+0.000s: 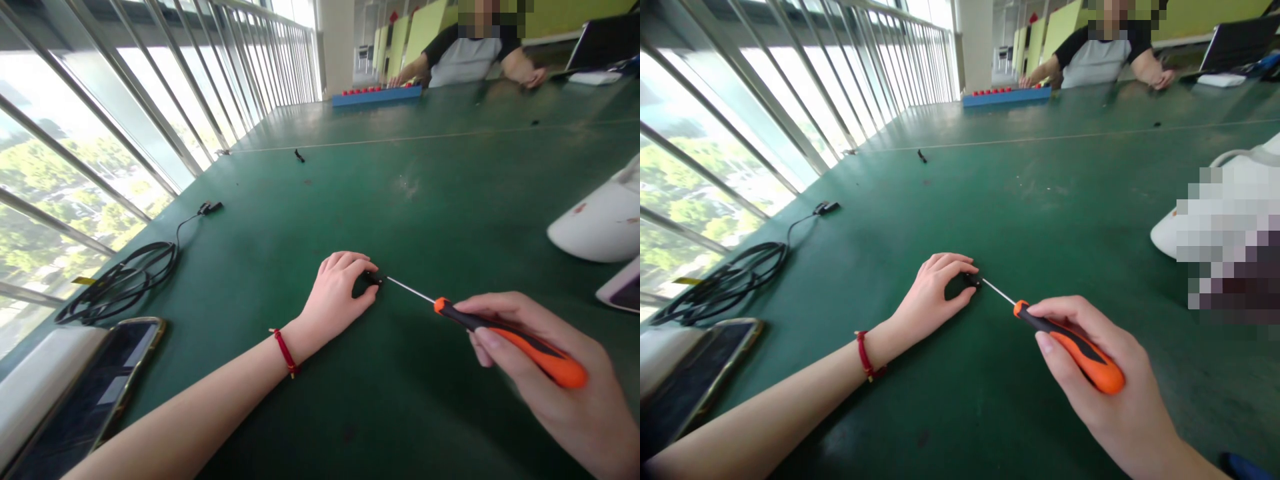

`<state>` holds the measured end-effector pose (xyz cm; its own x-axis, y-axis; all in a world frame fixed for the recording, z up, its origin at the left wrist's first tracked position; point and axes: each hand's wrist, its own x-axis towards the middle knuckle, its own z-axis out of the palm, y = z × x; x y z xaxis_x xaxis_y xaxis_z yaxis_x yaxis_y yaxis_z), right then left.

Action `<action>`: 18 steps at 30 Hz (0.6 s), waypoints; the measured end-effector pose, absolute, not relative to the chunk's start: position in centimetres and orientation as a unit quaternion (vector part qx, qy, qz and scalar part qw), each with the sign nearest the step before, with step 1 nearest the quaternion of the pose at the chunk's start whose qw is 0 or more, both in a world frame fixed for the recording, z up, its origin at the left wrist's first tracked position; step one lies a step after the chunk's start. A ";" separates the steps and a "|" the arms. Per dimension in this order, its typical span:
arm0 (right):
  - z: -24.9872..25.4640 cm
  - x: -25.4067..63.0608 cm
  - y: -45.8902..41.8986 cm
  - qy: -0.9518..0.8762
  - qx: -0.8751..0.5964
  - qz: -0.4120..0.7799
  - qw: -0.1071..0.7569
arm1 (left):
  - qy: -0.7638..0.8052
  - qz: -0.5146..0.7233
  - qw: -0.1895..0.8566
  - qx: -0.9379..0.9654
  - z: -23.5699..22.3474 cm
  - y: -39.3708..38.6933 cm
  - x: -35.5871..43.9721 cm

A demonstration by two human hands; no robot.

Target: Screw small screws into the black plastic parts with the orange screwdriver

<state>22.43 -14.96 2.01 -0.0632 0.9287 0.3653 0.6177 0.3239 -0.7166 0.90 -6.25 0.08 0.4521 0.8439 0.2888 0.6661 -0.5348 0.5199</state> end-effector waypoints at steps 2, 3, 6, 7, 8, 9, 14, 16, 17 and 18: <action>2.0 22.4 -14.9 -0.701 -0.551 0.184 0.413 | 0.467 0.272 0.170 0.824 0.1 -6.2 0.8; 2.0 22.4 -14.9 -0.701 -0.552 0.182 0.413 | 0.472 0.274 0.171 0.820 0.1 -6.1 0.8; 2.1 22.3 -14.9 -0.704 -0.553 0.186 0.406 | 0.486 0.276 0.164 0.813 0.0 -6.2 0.7; 2.1 22.3 -14.9 -0.704 -0.553 0.188 0.405 | 0.494 0.277 0.158 0.809 0.0 -6.2 0.7; 2.2 22.3 -14.9 -0.704 -0.552 0.190 0.404 | 0.503 0.278 0.150 0.804 0.0 -6.2 0.6; 2.2 22.4 -14.9 -0.704 -0.552 0.190 0.404 | 0.511 0.280 0.143 0.800 0.0 -6.2 0.6; 2.1 22.4 -14.9 -0.702 -0.556 0.188 0.404 | 0.510 0.290 0.151 0.796 0.0 -6.2 0.7; 2.1 22.3 -14.8 -0.702 -0.554 0.188 0.406 | 0.502 0.297 0.163 0.795 0.0 -6.2 0.7; 2.1 22.3 -14.8 -0.702 -0.552 0.190 0.407 | 0.499 0.300 0.170 0.795 0.1 -6.2 0.7; 2.1 22.3 -14.8 -0.703 -0.551 0.193 0.407 | 0.495 0.302 0.179 0.795 0.1 -6.2 0.7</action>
